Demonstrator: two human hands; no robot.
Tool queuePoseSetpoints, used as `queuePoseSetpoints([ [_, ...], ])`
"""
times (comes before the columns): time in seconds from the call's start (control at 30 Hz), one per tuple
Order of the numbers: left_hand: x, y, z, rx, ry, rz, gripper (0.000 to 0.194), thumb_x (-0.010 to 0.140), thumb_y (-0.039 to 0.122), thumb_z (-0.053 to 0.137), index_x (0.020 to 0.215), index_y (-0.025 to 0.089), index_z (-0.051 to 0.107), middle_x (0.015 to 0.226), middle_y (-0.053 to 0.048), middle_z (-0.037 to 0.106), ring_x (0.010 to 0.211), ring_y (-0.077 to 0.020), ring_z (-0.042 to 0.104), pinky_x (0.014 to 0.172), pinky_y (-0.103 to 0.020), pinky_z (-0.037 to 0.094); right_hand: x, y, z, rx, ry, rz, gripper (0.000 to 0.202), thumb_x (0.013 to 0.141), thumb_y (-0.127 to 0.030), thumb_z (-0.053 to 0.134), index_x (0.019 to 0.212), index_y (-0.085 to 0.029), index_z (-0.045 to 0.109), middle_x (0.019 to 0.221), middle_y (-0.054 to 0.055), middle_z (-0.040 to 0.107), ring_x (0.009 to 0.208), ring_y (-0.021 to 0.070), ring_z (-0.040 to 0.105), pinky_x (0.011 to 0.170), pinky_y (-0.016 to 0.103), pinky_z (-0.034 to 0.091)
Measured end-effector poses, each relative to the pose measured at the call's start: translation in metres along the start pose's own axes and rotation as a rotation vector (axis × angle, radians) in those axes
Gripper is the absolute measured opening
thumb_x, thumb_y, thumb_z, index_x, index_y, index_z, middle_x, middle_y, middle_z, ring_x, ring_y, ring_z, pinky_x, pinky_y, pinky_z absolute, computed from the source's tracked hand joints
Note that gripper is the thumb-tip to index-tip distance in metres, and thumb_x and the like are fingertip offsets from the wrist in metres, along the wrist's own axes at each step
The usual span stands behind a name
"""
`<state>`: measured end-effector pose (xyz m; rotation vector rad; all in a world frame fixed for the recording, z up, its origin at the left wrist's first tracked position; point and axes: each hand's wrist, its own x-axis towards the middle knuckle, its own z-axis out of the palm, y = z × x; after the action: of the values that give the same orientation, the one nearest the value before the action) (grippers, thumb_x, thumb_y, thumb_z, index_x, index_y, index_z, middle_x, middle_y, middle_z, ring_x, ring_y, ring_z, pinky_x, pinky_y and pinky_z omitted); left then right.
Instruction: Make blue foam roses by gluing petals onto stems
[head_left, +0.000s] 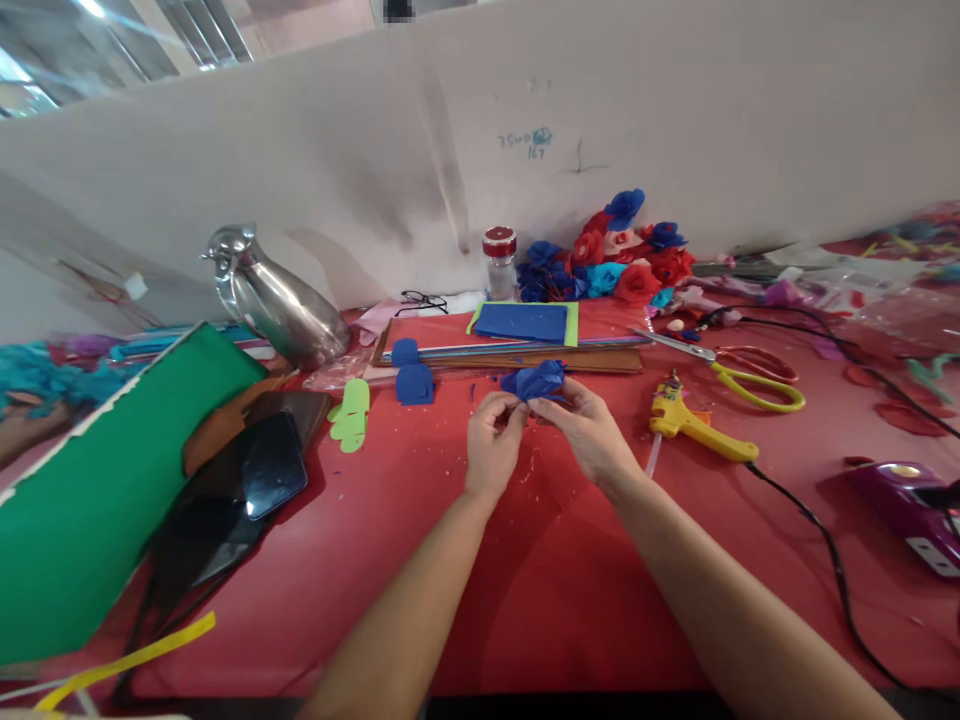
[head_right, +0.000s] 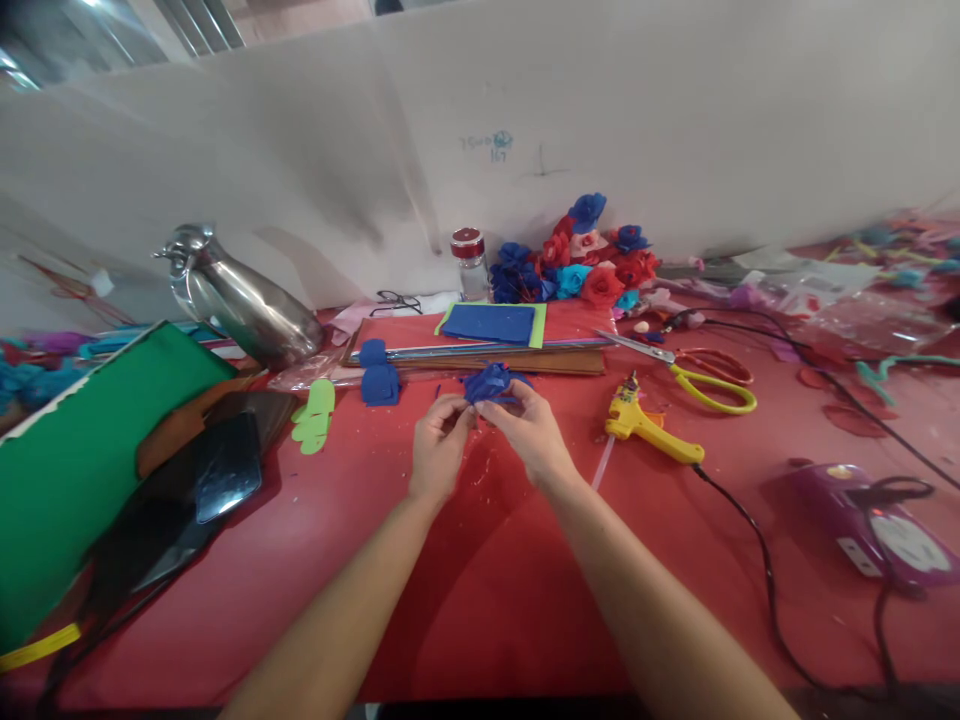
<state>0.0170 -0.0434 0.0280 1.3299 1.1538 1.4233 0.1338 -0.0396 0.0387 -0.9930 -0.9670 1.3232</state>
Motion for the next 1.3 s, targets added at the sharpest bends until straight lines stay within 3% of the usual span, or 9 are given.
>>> queuePoseSetpoints([
  [0.3, 0.0012, 0.0009, 0.0006, -0.152, -0.046, -0.142, 0.016, 0.072, 0.028, 0.062, 0.061, 0.018, 0.057, 0.062, 0.002, 0.048, 0.064, -0.0109, 0.044, 0.064, -0.023, 0.035, 0.0006, -0.0051, -0.002, 0.042, 0.0, 0.02, 0.02, 0.057, -0.029, 0.076, 0.073, -0.02, 0.067, 0.074, -0.001, 0.068, 0.069, 0.0131, 0.058, 0.073, 0.027, 0.044],
  [0.5, 0.0011, 0.0012, 0.0004, -0.066, -0.038, -0.078, 0.015, 0.072, 0.027, 0.061, 0.061, 0.017, 0.058, 0.067, 0.001, 0.051, 0.064, -0.0106, 0.044, 0.062, -0.023, 0.034, 0.0002, -0.0037, -0.0001, 0.014, 0.02, -0.02, 0.022, 0.058, -0.032, 0.075, 0.075, -0.02, 0.066, 0.075, 0.0, 0.068, 0.069, 0.0138, 0.057, 0.07, 0.028, 0.043],
  [0.67, 0.001, -0.0001, 0.0008, -0.151, 0.008, -0.14, 0.015, 0.071, 0.027, 0.062, 0.062, 0.017, 0.057, 0.062, 0.003, 0.048, 0.061, -0.0097, 0.043, 0.064, -0.023, 0.035, -0.0005, -0.0039, -0.0006, 0.009, 0.086, -0.02, 0.017, 0.061, -0.031, 0.07, 0.073, -0.021, 0.063, 0.069, -0.003, 0.064, 0.062, 0.0116, 0.053, 0.065, 0.026, 0.04],
  [0.87, 0.0014, -0.0004, 0.0012, -0.19, -0.018, -0.174, 0.014, 0.07, 0.026, 0.062, 0.061, 0.017, 0.058, 0.06, 0.003, 0.049, 0.062, -0.0098, 0.044, 0.064, -0.023, 0.036, 0.0, -0.0005, -0.0011, -0.002, 0.02, -0.031, 0.017, 0.06, -0.026, 0.071, 0.075, -0.021, 0.065, 0.072, -0.002, 0.066, 0.068, 0.0129, 0.056, 0.071, 0.027, 0.042],
  [1.1, 0.0007, 0.0022, 0.0013, -0.129, -0.025, -0.152, 0.014, 0.07, 0.026, 0.063, 0.06, 0.017, 0.06, 0.065, 0.001, 0.053, 0.064, -0.0105, 0.047, 0.064, -0.023, 0.037, 0.0008, 0.0, -0.0004, -0.027, 0.046, -0.033, 0.02, 0.059, -0.029, 0.073, 0.076, -0.02, 0.067, 0.073, 0.0, 0.068, 0.068, 0.0139, 0.057, 0.072, 0.029, 0.044],
  [1.3, -0.0008, 0.0043, 0.0015, -0.206, -0.051, -0.211, 0.011, 0.068, 0.028, 0.065, 0.064, 0.017, 0.063, 0.063, 0.002, 0.053, 0.062, -0.0099, 0.046, 0.065, -0.024, 0.036, 0.0008, 0.0009, -0.0021, -0.037, 0.021, -0.011, 0.021, 0.06, -0.032, 0.073, 0.076, -0.02, 0.068, 0.075, 0.001, 0.069, 0.071, 0.0151, 0.058, 0.074, 0.03, 0.044],
])
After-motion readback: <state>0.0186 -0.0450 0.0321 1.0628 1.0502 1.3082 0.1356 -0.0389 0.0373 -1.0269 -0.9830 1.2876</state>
